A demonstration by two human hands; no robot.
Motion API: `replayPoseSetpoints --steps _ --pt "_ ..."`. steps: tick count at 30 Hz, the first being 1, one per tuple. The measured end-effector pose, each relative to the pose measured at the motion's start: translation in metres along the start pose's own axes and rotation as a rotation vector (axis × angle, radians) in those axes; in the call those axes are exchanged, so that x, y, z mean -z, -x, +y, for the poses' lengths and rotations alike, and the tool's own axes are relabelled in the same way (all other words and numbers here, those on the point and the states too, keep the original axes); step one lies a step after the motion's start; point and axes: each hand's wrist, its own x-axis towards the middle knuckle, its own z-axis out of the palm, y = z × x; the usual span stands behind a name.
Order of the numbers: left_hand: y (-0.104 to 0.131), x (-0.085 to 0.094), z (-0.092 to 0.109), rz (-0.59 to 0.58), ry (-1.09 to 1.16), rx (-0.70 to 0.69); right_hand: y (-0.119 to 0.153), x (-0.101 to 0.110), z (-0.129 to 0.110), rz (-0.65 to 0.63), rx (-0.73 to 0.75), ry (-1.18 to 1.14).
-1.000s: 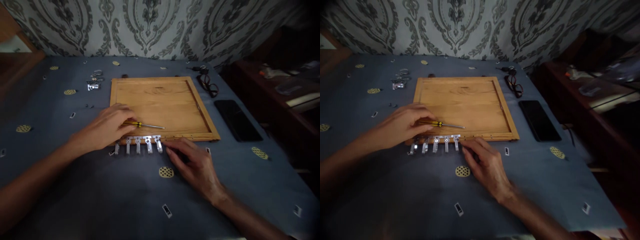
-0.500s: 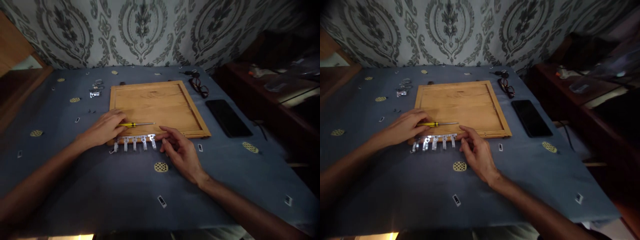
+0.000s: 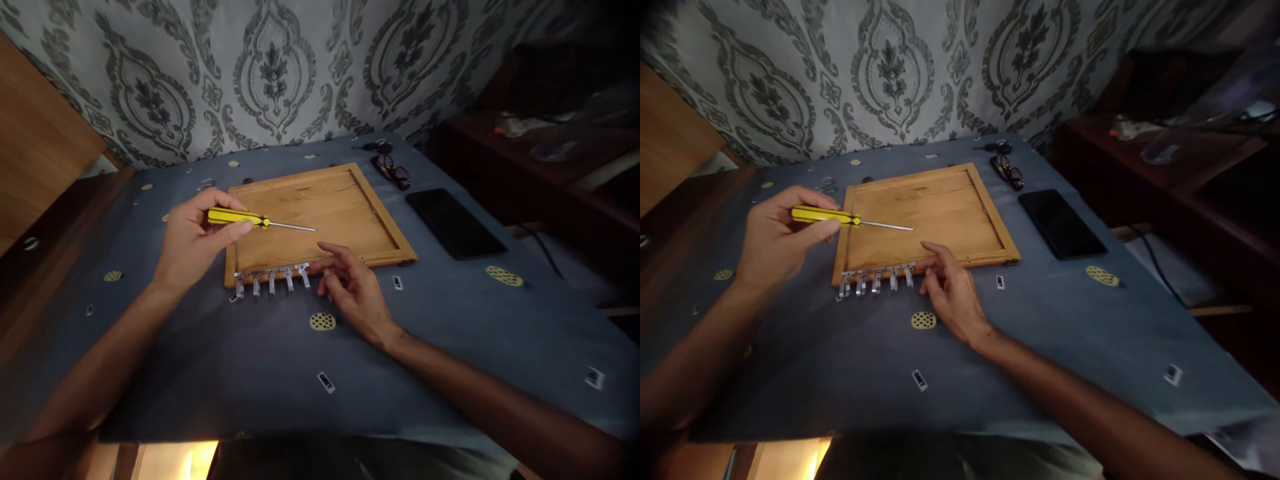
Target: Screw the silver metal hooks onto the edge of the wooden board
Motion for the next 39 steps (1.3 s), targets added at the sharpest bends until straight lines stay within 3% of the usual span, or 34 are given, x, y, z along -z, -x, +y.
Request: replayPoseSetpoints --steps 5,17,23,39 --pt "0.008 -0.015 0.007 0.012 0.079 -0.031 0.002 0.001 -0.003 -0.011 0.01 0.028" --pt "0.02 -0.034 0.002 0.015 -0.035 -0.099 0.003 0.002 -0.004 -0.036 0.009 0.04" --pt "0.02 -0.036 -0.001 0.034 -0.145 -0.228 0.003 0.002 -0.005 -0.047 0.012 0.022" --pt "0.018 -0.038 -0.003 -0.018 -0.188 -0.256 0.003 0.001 -0.004 -0.058 0.002 0.022"
